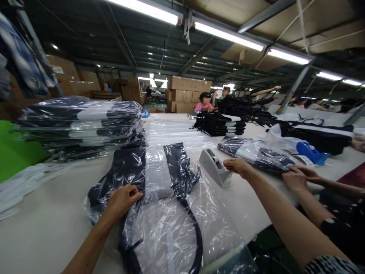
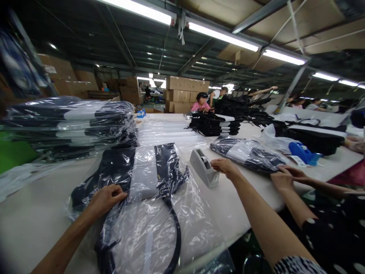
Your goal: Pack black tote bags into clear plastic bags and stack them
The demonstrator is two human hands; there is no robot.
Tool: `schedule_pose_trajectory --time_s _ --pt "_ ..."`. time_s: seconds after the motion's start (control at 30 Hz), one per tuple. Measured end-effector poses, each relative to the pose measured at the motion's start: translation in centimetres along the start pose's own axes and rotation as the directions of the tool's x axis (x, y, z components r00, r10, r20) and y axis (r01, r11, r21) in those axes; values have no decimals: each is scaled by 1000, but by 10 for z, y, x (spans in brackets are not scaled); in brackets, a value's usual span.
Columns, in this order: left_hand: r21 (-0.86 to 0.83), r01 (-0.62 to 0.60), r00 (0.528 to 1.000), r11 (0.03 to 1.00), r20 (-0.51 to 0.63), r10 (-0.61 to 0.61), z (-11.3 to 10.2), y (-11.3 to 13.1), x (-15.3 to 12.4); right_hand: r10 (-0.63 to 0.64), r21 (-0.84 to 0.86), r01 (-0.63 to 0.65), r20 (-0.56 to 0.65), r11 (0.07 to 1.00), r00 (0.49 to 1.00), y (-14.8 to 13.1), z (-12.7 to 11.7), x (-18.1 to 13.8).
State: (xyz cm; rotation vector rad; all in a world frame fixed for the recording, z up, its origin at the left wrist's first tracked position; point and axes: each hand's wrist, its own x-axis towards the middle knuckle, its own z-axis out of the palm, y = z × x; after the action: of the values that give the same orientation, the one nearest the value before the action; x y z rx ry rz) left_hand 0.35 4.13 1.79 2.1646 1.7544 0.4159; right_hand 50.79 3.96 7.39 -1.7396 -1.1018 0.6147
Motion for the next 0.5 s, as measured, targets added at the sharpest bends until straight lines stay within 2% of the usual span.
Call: schedule_pose_trajectory --time_s 0.17,0.33,0.5 --pt "6 4 1000 1000 8 -4 1 -2 1 36 144 -36 4 989 999 -6 -18 -16" --pt "12 10 1000 1000 6 -10 1 -2 2 8 169 -2 -34 986 999 9 -31 -50" --pt "17 10 1000 1000 -4 -10 3 -3 2 197 418 -213 82 883 977 36 -31 -69"
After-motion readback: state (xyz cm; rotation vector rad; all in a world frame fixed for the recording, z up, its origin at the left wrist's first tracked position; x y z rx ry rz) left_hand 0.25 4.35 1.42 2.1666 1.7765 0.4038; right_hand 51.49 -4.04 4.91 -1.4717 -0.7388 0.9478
